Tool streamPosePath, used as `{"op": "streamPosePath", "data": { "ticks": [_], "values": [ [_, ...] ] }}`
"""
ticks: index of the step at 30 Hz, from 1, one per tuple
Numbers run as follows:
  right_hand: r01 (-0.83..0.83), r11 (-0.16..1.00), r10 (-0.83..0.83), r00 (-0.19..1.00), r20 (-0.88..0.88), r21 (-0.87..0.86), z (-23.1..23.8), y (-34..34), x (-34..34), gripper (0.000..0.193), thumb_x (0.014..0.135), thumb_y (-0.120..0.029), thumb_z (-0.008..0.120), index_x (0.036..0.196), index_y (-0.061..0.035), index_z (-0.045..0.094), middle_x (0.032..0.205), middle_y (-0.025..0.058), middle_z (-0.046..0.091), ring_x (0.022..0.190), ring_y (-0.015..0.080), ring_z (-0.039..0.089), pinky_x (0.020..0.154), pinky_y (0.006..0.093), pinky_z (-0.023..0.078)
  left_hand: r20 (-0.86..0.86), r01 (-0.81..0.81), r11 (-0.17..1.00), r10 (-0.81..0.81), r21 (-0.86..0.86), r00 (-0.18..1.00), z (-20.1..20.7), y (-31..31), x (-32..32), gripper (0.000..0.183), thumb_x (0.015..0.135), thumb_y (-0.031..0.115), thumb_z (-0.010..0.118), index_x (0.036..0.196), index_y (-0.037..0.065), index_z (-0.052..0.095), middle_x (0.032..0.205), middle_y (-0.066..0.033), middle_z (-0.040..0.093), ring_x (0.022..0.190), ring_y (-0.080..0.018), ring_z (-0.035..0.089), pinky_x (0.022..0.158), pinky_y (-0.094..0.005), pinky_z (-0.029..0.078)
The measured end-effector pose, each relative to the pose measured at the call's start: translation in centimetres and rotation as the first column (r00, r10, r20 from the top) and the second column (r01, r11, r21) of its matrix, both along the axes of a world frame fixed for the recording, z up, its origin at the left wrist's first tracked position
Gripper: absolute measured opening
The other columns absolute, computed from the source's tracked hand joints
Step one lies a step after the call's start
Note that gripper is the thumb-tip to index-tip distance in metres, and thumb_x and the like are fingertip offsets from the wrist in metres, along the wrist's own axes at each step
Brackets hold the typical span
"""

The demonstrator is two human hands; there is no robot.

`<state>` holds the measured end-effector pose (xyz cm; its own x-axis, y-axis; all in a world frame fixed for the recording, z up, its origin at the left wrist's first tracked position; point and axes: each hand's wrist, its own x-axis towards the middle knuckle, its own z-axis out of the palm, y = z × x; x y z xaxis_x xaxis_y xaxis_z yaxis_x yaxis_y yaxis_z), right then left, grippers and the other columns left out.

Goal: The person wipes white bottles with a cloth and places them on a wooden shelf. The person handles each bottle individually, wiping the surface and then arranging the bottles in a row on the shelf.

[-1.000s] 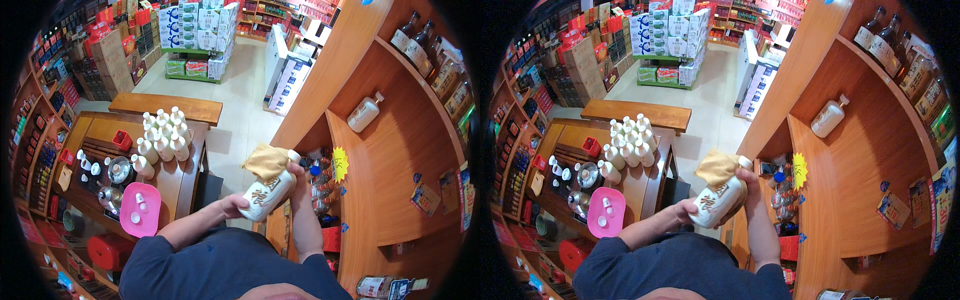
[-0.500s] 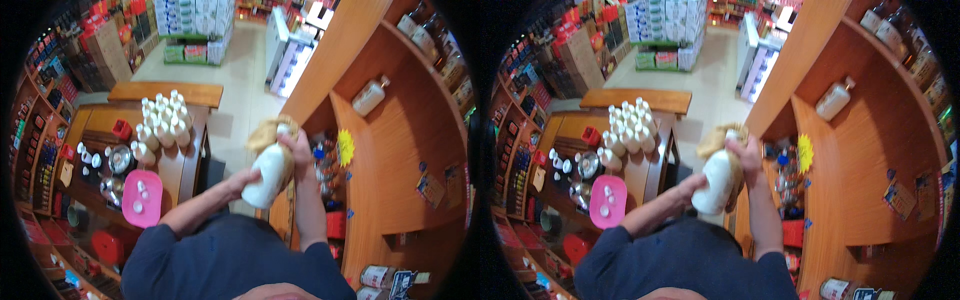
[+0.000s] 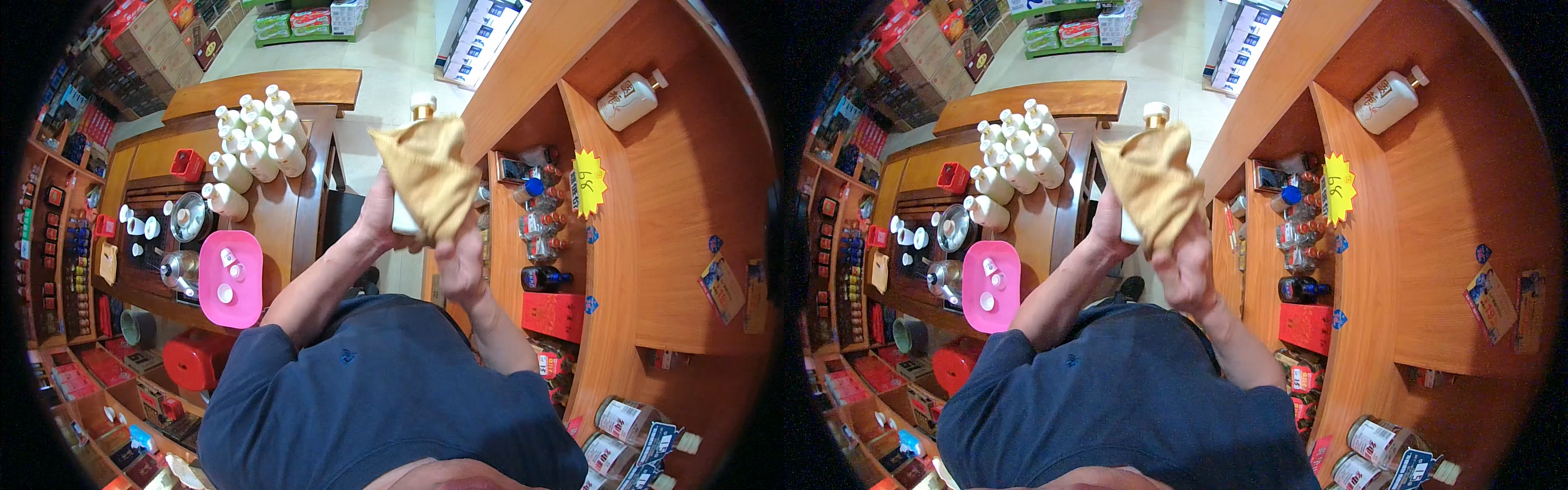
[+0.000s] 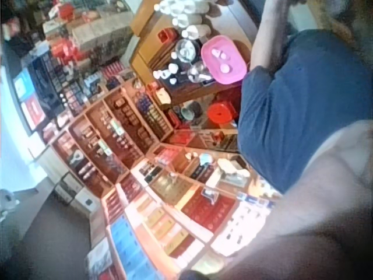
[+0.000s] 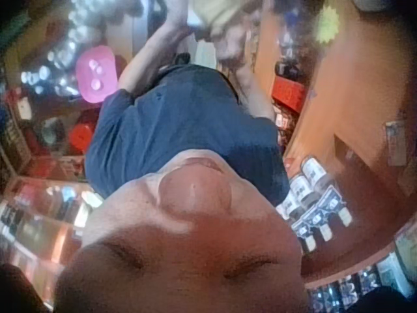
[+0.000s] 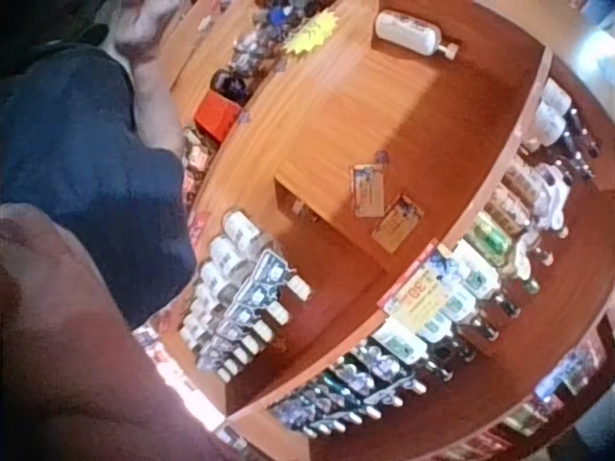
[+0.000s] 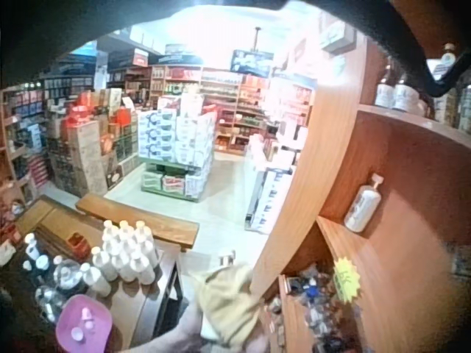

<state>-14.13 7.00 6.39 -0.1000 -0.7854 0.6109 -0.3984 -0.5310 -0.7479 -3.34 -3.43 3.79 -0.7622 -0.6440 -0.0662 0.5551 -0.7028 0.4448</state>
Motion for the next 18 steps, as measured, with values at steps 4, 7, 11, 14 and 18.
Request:
{"op": "streamPosePath", "data": {
  "ticks": [4,7,11,14,18],
  "values": [
    [-0.002,0.999,-0.009,0.943,-0.334,-0.034,0.2,0.7,-0.3,0.044,0.099,-0.032,0.057,0.114,0.0064,0.070,0.120,0.0260,0.066,0.132,0.0477,0.050,0.117,0.0559,0.031,0.242,-0.145,0.952,0.213,-0.270,0.947,-1.6,0.6,0.1,0.053,0.105,0.039,0.054,0.143,0.004,0.045,0.135,-0.0126,0.057,0.119,-0.0247,0.063,0.100,-0.0407,0.056],
    [0.174,0.982,-0.188,0.853,-0.488,-0.073,0.8,-1.9,-1.9,0.036,0.084,-0.013,0.069,0.115,0.0037,0.067,0.125,0.0266,0.061,0.128,0.0486,0.051,0.113,0.0563,0.035,0.379,-0.197,0.950,0.279,-0.241,0.882,-2.1,1.7,-1.3,0.058,0.105,0.049,0.049,0.146,0.009,0.045,0.141,-0.0100,0.054,0.128,-0.0209,0.055,0.107,-0.0395,0.048],
    [0.112,0.984,-0.103,0.992,-0.067,0.138,2.2,-5.3,-3.7,0.062,0.079,-0.020,0.077,0.131,0.0017,0.051,0.131,0.0224,0.054,0.121,0.0382,0.056,0.105,0.0443,0.044,0.248,-0.193,0.923,0.284,-0.334,0.926,-1.8,1.7,-2.1,0.054,0.111,0.041,0.032,0.146,0.003,0.046,0.143,-0.0121,0.054,0.129,-0.0196,0.053,0.111,-0.0360,0.043],
    [0.086,0.945,-0.149,0.973,0.179,0.317,2.3,-7.1,-4.1,0.056,0.087,-0.027,0.076,0.128,0.0028,0.052,0.119,0.0187,0.063,0.113,0.0286,0.063,0.099,0.0397,0.049,0.419,-0.136,0.901,0.319,-0.411,0.850,-1.7,2.1,-2.2,0.073,0.108,0.058,0.017,0.136,0.000,0.050,0.116,-0.0102,0.066,0.107,-0.0179,0.065,0.095,-0.0345,0.053],
    [0.131,0.935,-0.222,0.941,0.255,0.329,0.1,-5.1,-2.0,0.051,0.093,-0.030,0.072,0.128,0.0030,0.053,0.122,0.0206,0.062,0.115,0.0290,0.062,0.098,0.0404,0.049,0.356,-0.197,0.879,0.368,-0.434,0.859,-1.9,1.5,-1.7,0.069,0.109,0.056,0.020,0.141,0.001,0.047,0.128,-0.0118,0.062,0.115,-0.0215,0.063,0.100,-0.0367,0.051]
  ]
}}
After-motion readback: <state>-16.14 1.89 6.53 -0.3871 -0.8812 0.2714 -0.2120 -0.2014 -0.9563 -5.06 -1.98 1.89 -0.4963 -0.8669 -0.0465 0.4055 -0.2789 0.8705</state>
